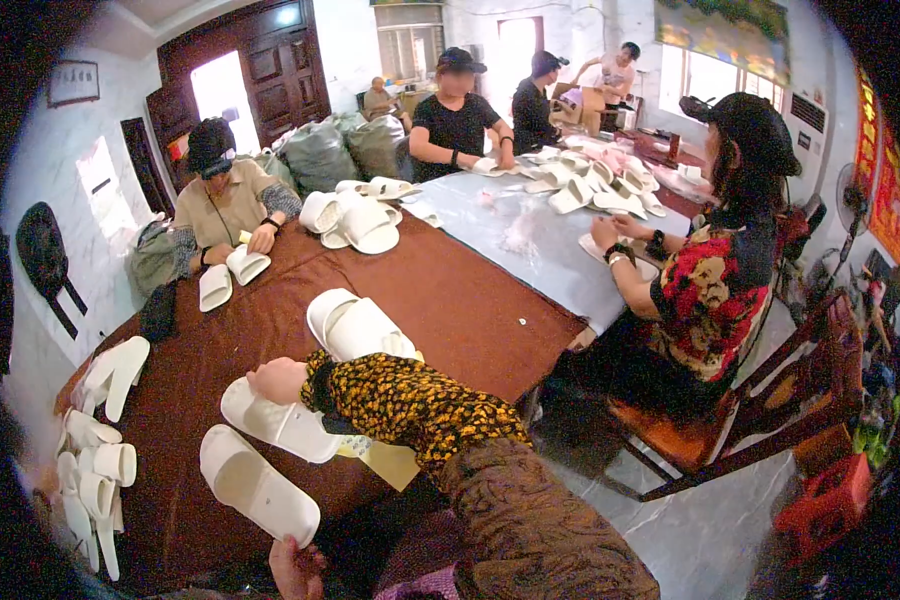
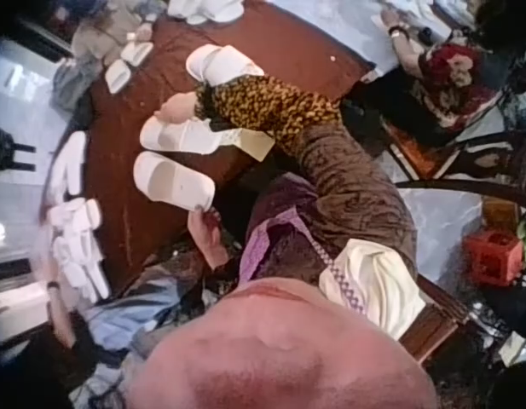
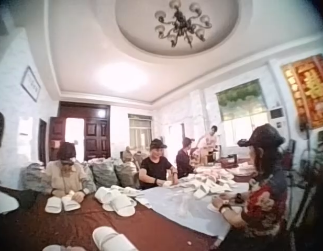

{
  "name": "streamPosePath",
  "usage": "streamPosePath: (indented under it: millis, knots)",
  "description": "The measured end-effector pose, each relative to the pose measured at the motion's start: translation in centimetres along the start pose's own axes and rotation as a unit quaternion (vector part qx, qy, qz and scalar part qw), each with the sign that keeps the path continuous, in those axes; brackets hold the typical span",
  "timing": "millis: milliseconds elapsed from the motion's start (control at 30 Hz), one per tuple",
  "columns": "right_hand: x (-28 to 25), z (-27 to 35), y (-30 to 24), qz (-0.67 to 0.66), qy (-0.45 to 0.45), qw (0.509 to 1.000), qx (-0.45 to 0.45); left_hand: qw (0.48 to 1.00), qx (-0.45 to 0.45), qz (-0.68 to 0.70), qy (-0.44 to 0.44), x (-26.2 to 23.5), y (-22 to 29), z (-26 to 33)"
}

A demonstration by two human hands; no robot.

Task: Applying size labels to the insoles of white slippers.

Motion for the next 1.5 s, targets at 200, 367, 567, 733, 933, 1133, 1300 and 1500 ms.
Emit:
streamPosePath:
  millis: [200,367,567,733,933,1133,1300,1500]
  knots:
    - [-1.1,-0.4,-1.6,0.099,0.09,0.982,-0.134,0.996,0.081,0.008,0.04,0.4,1.1,-0.1]
    - [-3.1,0.3,-1.1,0.045,0.031,0.994,-0.097,0.996,0.078,0.037,0.006,1.0,1.6,0.0]
    - [-5.2,3.6,-2.0,0.006,0.002,0.997,-0.081,0.995,0.085,0.044,0.026,1.1,1.8,0.9]
    - [-7.8,6.3,-3.9,0.009,0.105,0.98,-0.17,0.995,0.099,0.009,0.026,1.3,2.5,1.0]
    - [-7.8,8.9,-4.2,0.003,0.098,0.977,-0.188,0.994,0.091,0.018,-0.052,3.9,2.3,0.8]
    - [-3.6,9.2,-2.6,0.054,-0.041,0.993,-0.092,1.0,-0.008,0.002,0.018,3.0,-0.3,0.0]
    - [-5.9,10.9,-4.6,0.091,0.093,0.977,-0.166,1.0,-0.03,-0.008,0.001,3.1,-1.2,0.1]
    - [-6.0,12.4,-7.5,0.077,0.01,0.973,-0.219,0.998,-0.005,-0.064,0.016,1.7,0.2,-0.3]
Point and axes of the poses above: each hand's wrist, its own z-axis away from the middle knuckle, its own x-axis out of the palm, y = z × x, the point moved 10 cm from there along -z, towards the middle knuckle, and after that the axes turned 9 degrees about x, right-handed, at the moved point
